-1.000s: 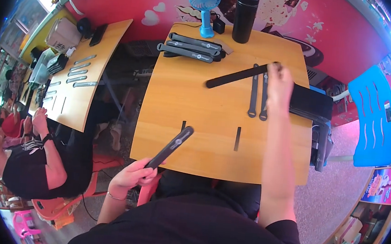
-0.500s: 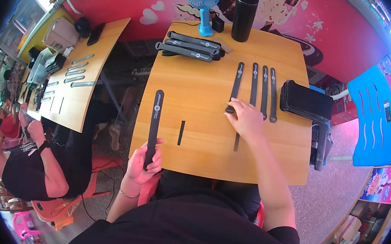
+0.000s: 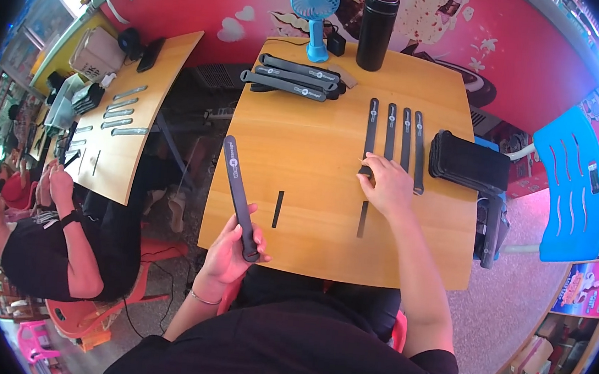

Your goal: Inspecting and assembling small leather straps at a workbench using a pointed tool.

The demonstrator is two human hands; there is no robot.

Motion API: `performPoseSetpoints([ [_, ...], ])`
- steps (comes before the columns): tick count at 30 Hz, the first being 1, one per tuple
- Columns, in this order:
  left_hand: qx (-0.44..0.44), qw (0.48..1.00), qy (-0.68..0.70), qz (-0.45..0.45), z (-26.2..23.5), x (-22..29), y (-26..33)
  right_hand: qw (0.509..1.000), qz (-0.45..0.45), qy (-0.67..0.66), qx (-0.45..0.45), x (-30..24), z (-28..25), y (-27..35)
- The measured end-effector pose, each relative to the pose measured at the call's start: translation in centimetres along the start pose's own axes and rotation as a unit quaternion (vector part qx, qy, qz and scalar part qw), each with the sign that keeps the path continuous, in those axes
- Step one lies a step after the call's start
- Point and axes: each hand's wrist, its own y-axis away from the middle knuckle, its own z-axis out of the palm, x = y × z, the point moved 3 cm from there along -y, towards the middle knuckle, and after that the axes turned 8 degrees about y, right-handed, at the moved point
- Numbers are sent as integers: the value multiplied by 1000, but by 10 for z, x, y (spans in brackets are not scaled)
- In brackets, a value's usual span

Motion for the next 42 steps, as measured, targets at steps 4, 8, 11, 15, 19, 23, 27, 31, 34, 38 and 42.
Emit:
performPoseSetpoints([
  [4,-3,1000,7,0,-5,-1,0,999,7,-37,34,-11,-12,-5],
  [8,-13,1000,7,1,-7,1,-2,997,4,-58,48,-32,-22,-15],
  [11,-1,1000,-6,5,-8,2,-3,986,31,-161,36,-49,-29,-17],
  [15,-8,1000,-24,14,-14,2,-5,961,25,-254,106,-58,-41,-5],
  [19,-2,994,-101,47,-21,-5,-17,959,-45,-170,222,-46,-64,11],
  [23,7,992,-115,51,-11,-13,-31,921,94,-318,205,-21,-68,48],
  [27,2,993,-109,41,-3,-22,-38,916,164,-304,203,0,-63,84],
  [31,8,993,-116,35,5,-29,-41,941,196,-248,116,3,-44,101],
  [34,-11,990,-135,34,9,-30,-39,904,237,-305,183,3,-39,113],
  [38,-26,993,-116,22,9,-29,-35,923,228,-255,177,2,-33,120],
  [42,-21,994,-106,29,9,-31,-33,947,195,-229,113,0,-29,115],
])
